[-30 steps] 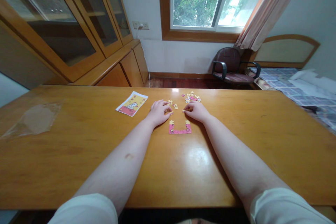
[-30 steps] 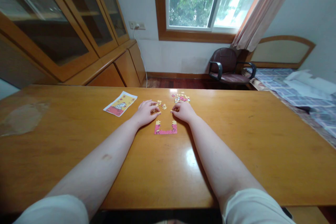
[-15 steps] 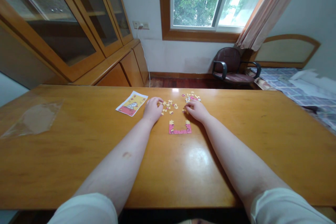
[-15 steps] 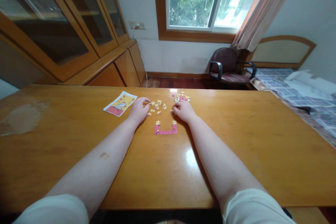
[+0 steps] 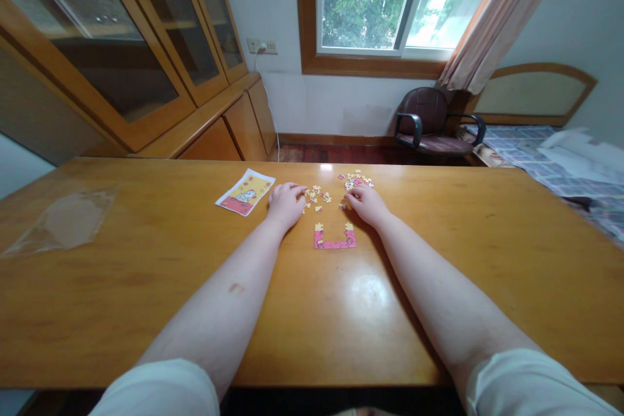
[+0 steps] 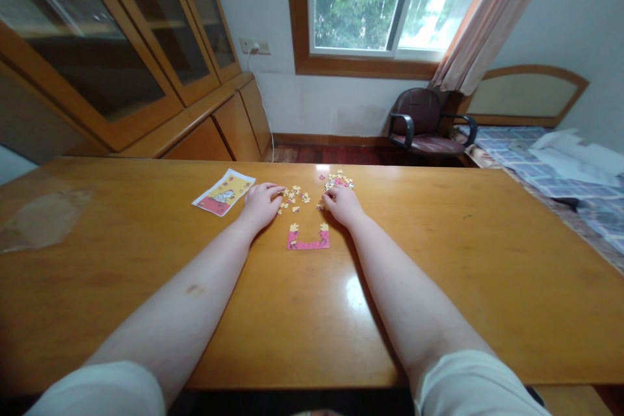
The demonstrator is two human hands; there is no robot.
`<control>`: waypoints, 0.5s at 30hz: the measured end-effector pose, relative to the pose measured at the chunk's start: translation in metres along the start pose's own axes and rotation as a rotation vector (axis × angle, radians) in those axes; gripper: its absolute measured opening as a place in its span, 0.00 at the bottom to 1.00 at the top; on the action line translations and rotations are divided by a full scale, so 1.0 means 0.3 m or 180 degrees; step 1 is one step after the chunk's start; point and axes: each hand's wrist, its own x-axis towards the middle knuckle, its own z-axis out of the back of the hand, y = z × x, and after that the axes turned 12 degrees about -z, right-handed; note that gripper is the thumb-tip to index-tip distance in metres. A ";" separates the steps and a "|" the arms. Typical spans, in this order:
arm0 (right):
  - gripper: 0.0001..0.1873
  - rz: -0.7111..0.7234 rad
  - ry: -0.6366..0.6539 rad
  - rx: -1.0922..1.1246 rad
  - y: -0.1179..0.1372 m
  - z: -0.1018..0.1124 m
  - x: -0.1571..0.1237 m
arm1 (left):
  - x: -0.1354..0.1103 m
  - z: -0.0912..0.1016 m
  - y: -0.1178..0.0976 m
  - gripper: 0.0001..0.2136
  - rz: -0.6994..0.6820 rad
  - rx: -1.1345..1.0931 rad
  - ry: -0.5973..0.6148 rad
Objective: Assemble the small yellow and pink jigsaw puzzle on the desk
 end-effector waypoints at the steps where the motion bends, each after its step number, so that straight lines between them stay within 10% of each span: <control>1: 0.11 0.0006 -0.0004 -0.0005 0.001 0.000 0.000 | -0.002 -0.002 -0.008 0.16 -0.0083 0.0051 0.0104; 15: 0.11 0.0070 -0.0027 -0.0012 0.001 -0.003 0.002 | -0.009 -0.006 -0.033 0.17 -0.0405 0.0129 0.0608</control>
